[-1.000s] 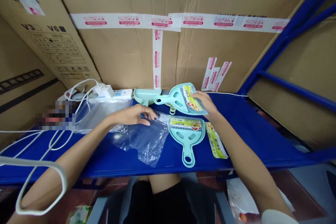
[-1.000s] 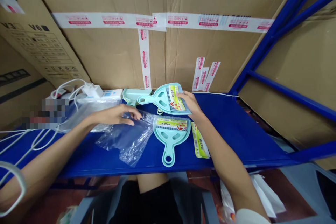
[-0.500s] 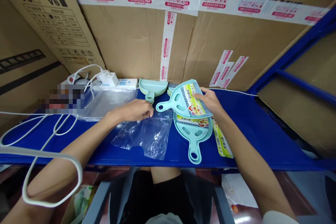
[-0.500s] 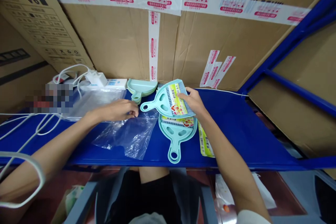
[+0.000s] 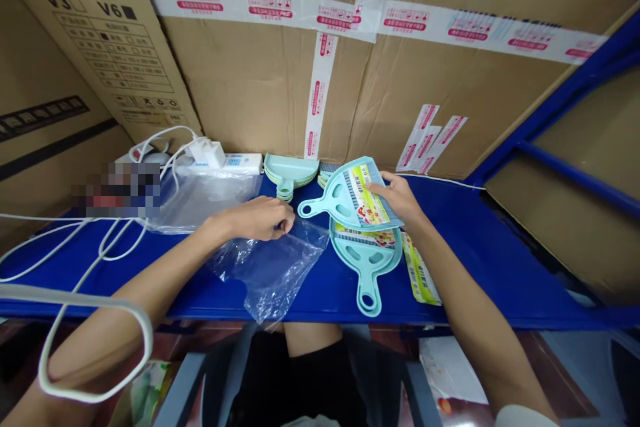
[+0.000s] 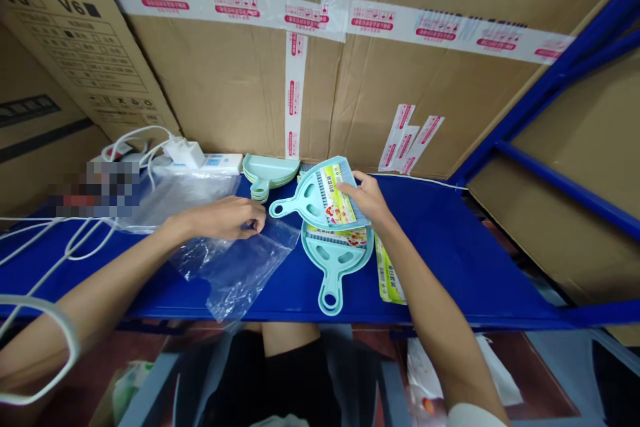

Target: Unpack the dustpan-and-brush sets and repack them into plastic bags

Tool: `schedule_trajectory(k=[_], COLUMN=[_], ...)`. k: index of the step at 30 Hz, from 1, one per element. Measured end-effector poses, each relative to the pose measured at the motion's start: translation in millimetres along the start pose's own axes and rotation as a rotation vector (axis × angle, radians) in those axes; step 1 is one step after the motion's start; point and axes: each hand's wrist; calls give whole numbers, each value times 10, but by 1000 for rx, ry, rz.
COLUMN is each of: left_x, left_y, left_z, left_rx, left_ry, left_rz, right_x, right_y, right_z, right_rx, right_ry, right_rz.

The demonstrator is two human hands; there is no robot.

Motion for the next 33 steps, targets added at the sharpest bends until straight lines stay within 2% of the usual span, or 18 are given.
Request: schedule_trajectory(k=[3, 6, 13, 16, 20, 25, 28, 31, 33], left_x=[-31, -56, -43, -35, -18, 12, 40, 52, 37], left_y=[31, 53, 96, 131, 156, 167, 235, 325, 335], left_z=[-62, -106, -108, -101, -73, 3, 69, 76, 16], left_rx=[-48, -57, -99, -171, -212, -223, -218, -190, -172], left_ry=[38, 126, 302, 370, 432, 487, 546, 600, 715], left_rz=[26, 65, 171, 198, 225, 233, 227, 202, 172], right_x=[-1, -28, -123, -183, -298, -450, -536, -614, -646], right_y=[8, -7, -18, 1, 15, 54, 110, 152, 156], right_z=[3, 17, 73, 159, 308, 453, 550, 642, 673], right_rx=[-13, -26, -49, -66, -29, -17, 9, 49, 99], right_ry=[-6, -41, -208, -259, -263, -301, -268, -170, -114], right_rz=[4, 0, -13, 17, 71, 60, 74, 50, 32])
Point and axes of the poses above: each hand's wrist, its own x-axis towards the middle knuckle, its own z-axis out of the palm, y = z × x, and after that the axes turned 5 degrees about y, right-handed
